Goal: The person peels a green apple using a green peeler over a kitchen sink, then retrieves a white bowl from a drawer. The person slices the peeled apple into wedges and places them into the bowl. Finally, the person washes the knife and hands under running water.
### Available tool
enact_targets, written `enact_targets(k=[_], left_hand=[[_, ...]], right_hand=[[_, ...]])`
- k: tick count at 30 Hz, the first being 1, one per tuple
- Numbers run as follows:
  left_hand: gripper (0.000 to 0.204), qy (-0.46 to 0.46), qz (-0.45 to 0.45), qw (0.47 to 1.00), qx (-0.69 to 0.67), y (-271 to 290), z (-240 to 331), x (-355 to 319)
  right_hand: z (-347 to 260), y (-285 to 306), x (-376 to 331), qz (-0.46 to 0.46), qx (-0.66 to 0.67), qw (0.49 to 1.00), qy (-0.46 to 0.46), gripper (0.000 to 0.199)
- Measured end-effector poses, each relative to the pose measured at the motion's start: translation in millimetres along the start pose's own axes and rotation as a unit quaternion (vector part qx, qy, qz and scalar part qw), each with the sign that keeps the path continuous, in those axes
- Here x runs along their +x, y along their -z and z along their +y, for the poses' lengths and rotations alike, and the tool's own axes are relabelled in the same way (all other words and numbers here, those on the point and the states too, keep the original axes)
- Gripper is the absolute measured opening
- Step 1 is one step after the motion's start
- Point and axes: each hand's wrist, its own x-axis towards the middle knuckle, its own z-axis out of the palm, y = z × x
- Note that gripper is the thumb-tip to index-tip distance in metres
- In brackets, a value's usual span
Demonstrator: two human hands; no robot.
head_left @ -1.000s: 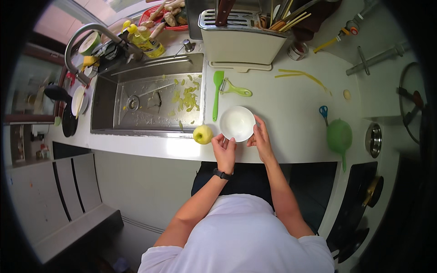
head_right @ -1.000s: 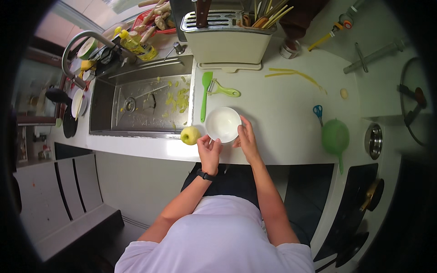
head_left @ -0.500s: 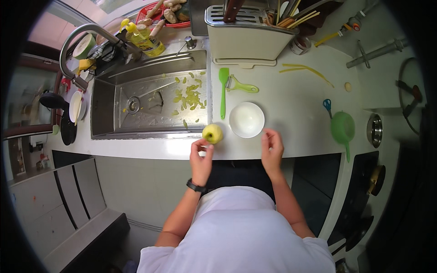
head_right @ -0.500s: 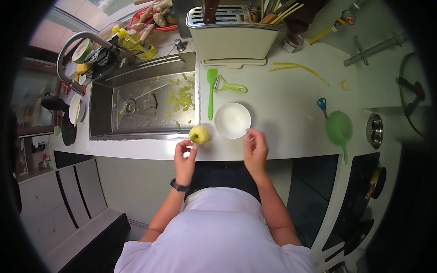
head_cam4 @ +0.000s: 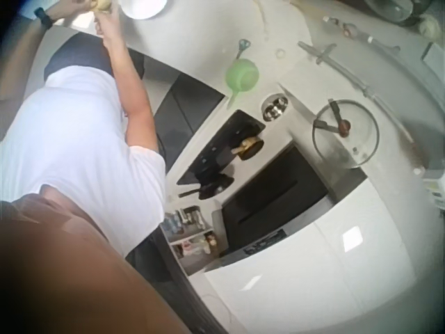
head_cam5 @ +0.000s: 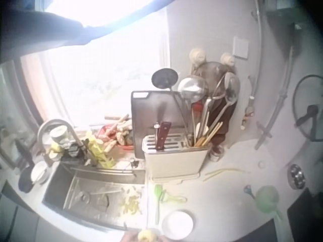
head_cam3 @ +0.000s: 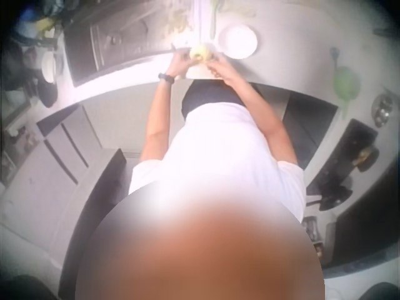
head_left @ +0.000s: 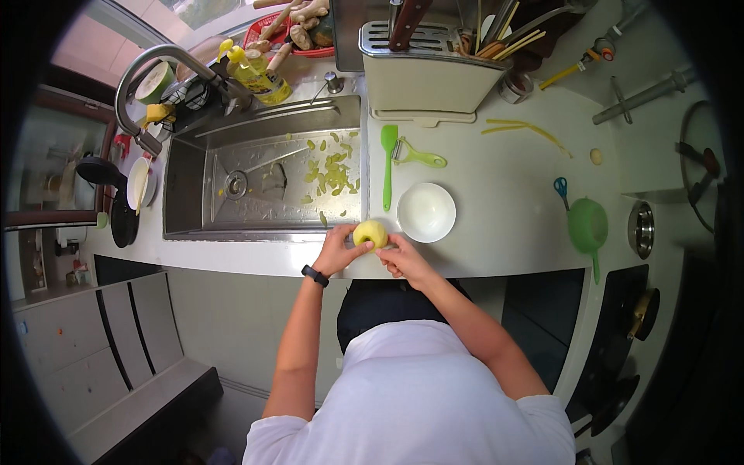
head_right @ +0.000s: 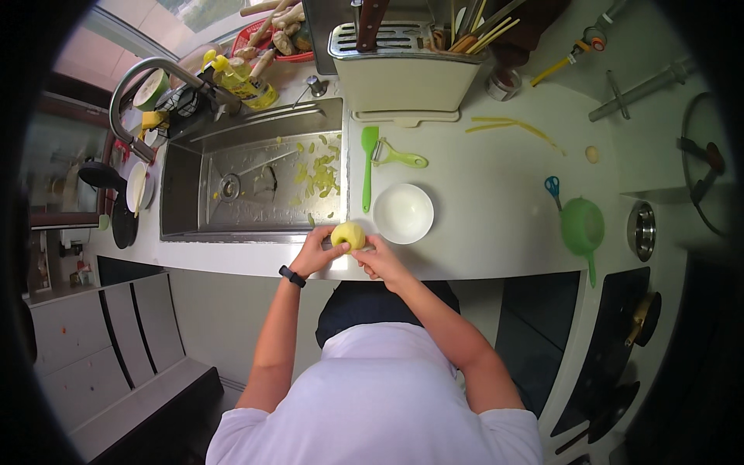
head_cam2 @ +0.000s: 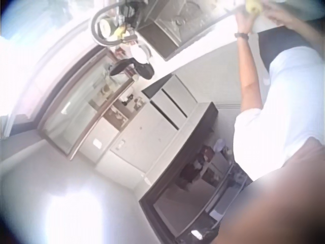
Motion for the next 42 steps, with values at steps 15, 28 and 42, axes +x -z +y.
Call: enact_targets(k=[15,28,42], left_hand=[[0.044,0.079,0.101,0.893,-0.432,-8,109,-39],[0.035,0.148,0.097,0.794,-0.582,-11,136,-43],[0.035,0.125,0.073,0.796,-0.588,-15,141,-50]], right_hand=[[-49,-31,-68,0.004,-0.003,0.994,0.113,0.053],[-345,-80,-28,0.334,-0.621,0.293,0.646,0.036],[-462,-110,-10,0.315,-0.794,0.381,0.354,0.020]])
